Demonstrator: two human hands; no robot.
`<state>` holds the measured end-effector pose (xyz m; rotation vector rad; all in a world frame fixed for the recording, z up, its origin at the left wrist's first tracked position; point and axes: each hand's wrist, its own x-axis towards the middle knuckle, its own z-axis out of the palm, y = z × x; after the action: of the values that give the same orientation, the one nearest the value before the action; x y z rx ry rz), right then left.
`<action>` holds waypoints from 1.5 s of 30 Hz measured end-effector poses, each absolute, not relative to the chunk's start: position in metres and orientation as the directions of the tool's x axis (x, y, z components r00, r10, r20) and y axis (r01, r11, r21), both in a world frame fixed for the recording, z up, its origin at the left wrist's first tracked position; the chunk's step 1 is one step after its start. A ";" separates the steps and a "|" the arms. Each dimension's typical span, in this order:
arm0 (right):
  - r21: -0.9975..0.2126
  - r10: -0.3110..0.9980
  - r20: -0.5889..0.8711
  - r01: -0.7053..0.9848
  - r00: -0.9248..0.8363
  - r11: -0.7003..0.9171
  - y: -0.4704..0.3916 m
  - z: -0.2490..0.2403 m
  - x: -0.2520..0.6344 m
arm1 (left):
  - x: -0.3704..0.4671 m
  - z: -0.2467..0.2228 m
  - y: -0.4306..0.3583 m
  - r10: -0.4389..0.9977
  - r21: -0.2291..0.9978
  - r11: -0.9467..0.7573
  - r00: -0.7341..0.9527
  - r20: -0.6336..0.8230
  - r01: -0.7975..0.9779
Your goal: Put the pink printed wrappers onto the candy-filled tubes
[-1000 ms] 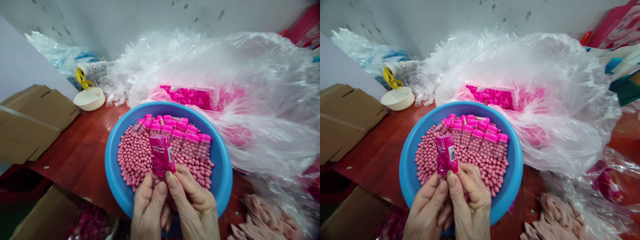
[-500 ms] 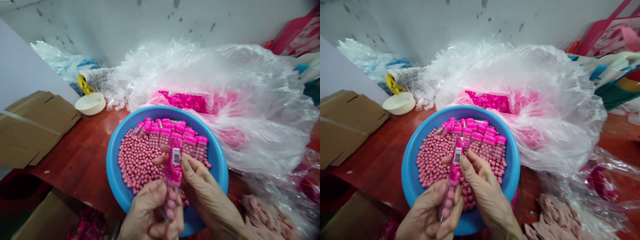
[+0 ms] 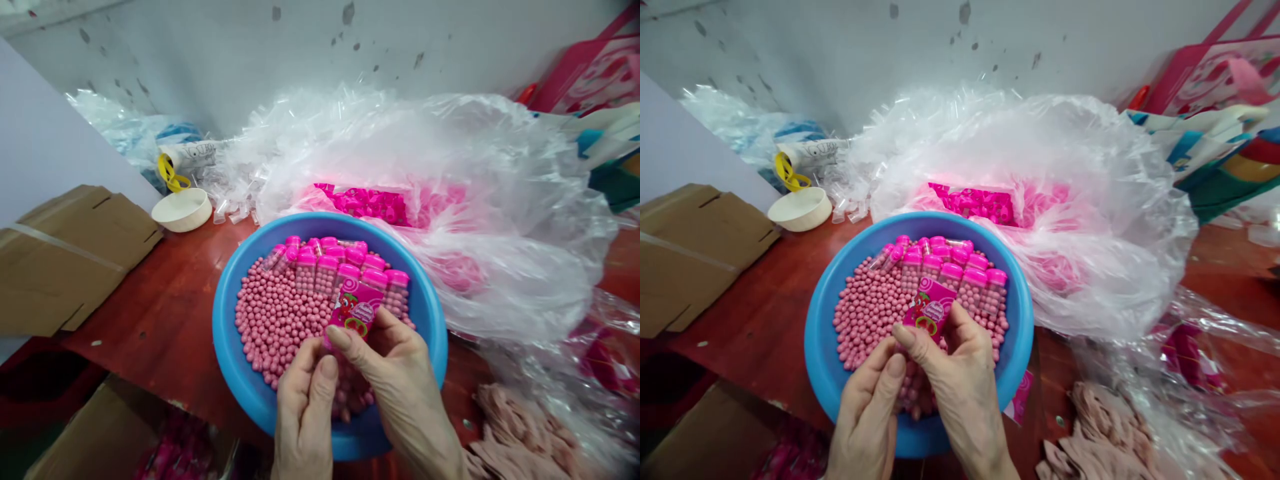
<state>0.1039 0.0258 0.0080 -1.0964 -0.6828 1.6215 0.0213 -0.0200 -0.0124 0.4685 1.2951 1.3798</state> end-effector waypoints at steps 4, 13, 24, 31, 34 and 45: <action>-0.902 0.953 -0.293 -0.354 0.083 -0.247 0.015 0.006 0.094 | 0.019 -0.018 -0.025 0.869 0.875 0.214 -0.324 -0.374 -0.435; -0.787 0.940 -0.339 -0.537 -0.032 -0.302 -0.009 -0.016 0.081 | 0.019 -0.012 -0.017 0.742 0.797 0.279 -0.407 -0.533 -0.536; -0.996 0.998 0.030 0.087 0.062 0.024 -0.013 -0.024 0.091 | 0.009 -0.004 -0.010 0.811 0.701 0.169 -0.306 -0.498 -0.693; -0.991 0.969 -0.044 0.112 0.242 -0.073 -0.034 -0.041 0.080 | -0.007 0.006 -0.002 0.913 0.838 0.235 -0.185 -0.365 -0.493; -0.993 0.969 -0.011 0.114 0.247 -0.040 -0.035 -0.041 0.075 | -0.002 0.005 -0.001 0.890 0.828 0.257 -0.212 -0.404 -0.499; -0.988 0.947 0.043 0.152 0.318 -0.007 -0.038 -0.045 0.070 | 0.015 -0.002 -0.010 0.866 0.768 0.291 -0.185 -0.465 -0.570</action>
<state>0.0704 -0.0382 -0.0449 -1.4418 -1.0774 0.8749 0.0154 -0.0098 -0.0018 0.3332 1.1694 1.3267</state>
